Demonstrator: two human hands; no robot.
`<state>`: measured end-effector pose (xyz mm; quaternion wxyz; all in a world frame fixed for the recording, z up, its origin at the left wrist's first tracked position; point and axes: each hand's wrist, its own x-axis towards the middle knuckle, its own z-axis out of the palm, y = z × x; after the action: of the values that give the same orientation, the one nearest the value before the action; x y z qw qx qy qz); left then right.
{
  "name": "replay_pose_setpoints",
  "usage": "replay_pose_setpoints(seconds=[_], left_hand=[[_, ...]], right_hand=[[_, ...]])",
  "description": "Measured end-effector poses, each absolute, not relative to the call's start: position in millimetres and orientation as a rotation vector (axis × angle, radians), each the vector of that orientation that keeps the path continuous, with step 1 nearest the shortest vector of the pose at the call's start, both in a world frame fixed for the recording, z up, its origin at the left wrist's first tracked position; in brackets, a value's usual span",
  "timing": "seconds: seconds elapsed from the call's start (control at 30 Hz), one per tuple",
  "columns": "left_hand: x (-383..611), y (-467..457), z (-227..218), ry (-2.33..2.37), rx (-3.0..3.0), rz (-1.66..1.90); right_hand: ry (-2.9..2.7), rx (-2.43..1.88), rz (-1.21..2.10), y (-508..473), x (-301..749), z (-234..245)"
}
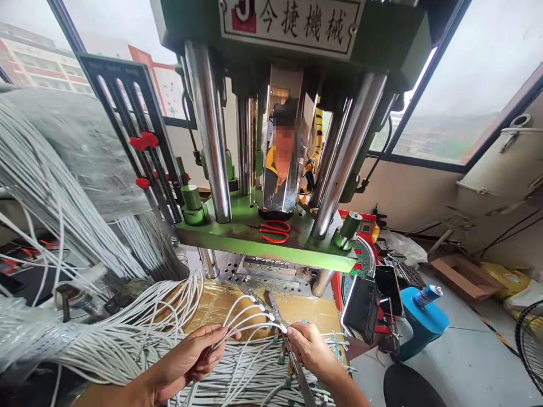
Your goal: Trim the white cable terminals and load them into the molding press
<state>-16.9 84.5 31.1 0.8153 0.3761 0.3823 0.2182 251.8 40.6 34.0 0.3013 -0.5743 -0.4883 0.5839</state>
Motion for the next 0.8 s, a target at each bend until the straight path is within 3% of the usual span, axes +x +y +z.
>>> replay_pose_setpoints(seconds=[0.47,0.73,0.8], left_hand=[[7,86,29,0.814,0.741,0.444],[18,37,17,0.731,0.825,0.314],[0,30,16,0.77,0.693,0.428]], right_hand=[[-1.216,-1.584,1.486,28,277,23],[-1.662,-1.882,0.643,13,294,-8],[-1.671,-1.925,0.525,9,304,-23]])
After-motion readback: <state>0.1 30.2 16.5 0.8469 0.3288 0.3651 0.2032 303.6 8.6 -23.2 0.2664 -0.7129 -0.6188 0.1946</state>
